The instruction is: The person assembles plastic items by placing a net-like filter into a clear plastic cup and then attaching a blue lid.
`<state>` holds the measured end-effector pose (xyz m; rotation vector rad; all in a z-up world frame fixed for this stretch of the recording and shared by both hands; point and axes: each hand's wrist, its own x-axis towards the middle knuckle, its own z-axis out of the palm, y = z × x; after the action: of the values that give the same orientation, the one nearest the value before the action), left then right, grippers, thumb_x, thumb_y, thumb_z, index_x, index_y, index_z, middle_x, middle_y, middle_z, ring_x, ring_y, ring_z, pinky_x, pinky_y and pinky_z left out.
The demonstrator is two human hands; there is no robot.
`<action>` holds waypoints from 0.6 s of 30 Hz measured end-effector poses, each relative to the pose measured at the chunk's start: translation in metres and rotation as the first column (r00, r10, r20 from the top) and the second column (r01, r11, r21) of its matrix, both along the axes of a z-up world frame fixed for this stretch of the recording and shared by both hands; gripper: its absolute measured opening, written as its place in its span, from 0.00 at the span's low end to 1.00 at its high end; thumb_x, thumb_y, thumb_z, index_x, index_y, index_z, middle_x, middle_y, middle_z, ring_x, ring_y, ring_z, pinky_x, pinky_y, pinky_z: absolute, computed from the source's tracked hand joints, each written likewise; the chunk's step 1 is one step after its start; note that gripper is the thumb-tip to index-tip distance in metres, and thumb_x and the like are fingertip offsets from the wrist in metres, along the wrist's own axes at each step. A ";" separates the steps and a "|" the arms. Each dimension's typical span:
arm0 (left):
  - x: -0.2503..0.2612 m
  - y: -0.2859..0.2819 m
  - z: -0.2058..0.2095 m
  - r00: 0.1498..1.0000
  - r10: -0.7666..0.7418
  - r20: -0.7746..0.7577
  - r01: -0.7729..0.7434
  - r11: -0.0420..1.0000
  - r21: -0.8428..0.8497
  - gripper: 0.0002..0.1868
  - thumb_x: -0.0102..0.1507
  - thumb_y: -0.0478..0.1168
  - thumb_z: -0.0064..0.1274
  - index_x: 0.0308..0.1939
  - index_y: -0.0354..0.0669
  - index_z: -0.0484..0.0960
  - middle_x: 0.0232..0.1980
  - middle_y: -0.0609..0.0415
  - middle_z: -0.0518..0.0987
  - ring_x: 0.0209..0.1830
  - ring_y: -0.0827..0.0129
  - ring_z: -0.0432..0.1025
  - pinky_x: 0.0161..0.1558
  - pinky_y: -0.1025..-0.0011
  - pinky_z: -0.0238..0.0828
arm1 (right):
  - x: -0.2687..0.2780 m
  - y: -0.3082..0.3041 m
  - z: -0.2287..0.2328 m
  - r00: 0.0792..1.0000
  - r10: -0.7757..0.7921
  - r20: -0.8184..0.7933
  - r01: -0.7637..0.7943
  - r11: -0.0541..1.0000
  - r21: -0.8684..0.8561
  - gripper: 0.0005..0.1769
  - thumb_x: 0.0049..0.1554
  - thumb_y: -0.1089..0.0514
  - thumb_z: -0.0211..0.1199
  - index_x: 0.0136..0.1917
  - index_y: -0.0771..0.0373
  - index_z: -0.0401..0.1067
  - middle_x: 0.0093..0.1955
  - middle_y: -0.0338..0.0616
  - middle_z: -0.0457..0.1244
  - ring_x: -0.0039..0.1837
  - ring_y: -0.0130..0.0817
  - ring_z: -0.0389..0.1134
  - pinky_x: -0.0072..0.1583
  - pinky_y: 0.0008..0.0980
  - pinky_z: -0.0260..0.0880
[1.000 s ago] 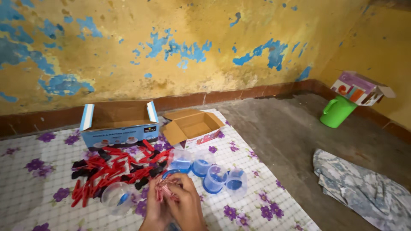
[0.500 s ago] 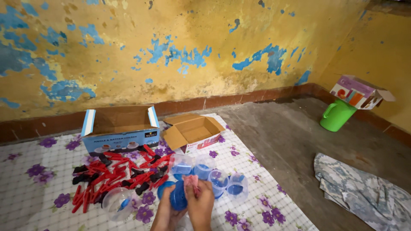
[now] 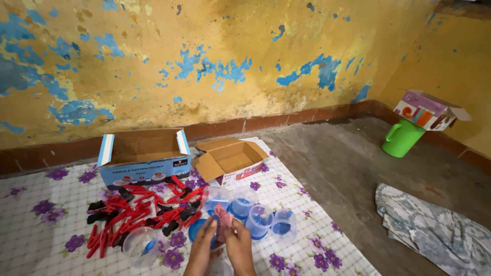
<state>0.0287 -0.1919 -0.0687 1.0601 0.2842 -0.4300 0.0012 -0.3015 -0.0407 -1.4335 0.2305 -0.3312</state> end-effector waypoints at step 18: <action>0.015 0.030 -0.008 0.985 0.086 -0.152 -0.134 0.932 -0.338 0.29 0.59 0.64 0.50 0.46 0.42 0.80 0.33 0.50 0.81 0.27 0.62 0.76 0.30 0.63 0.74 | -0.024 0.017 0.025 0.964 0.240 0.117 -0.115 0.766 -0.632 0.20 0.39 0.74 0.67 0.47 0.65 0.82 0.44 0.48 0.72 0.46 0.30 0.75 0.49 0.29 0.74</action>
<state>0.0436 -0.1620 -0.0770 0.6662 0.3711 -0.4328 -0.0225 -0.2845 -0.0158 -2.0503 -0.2028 -0.4068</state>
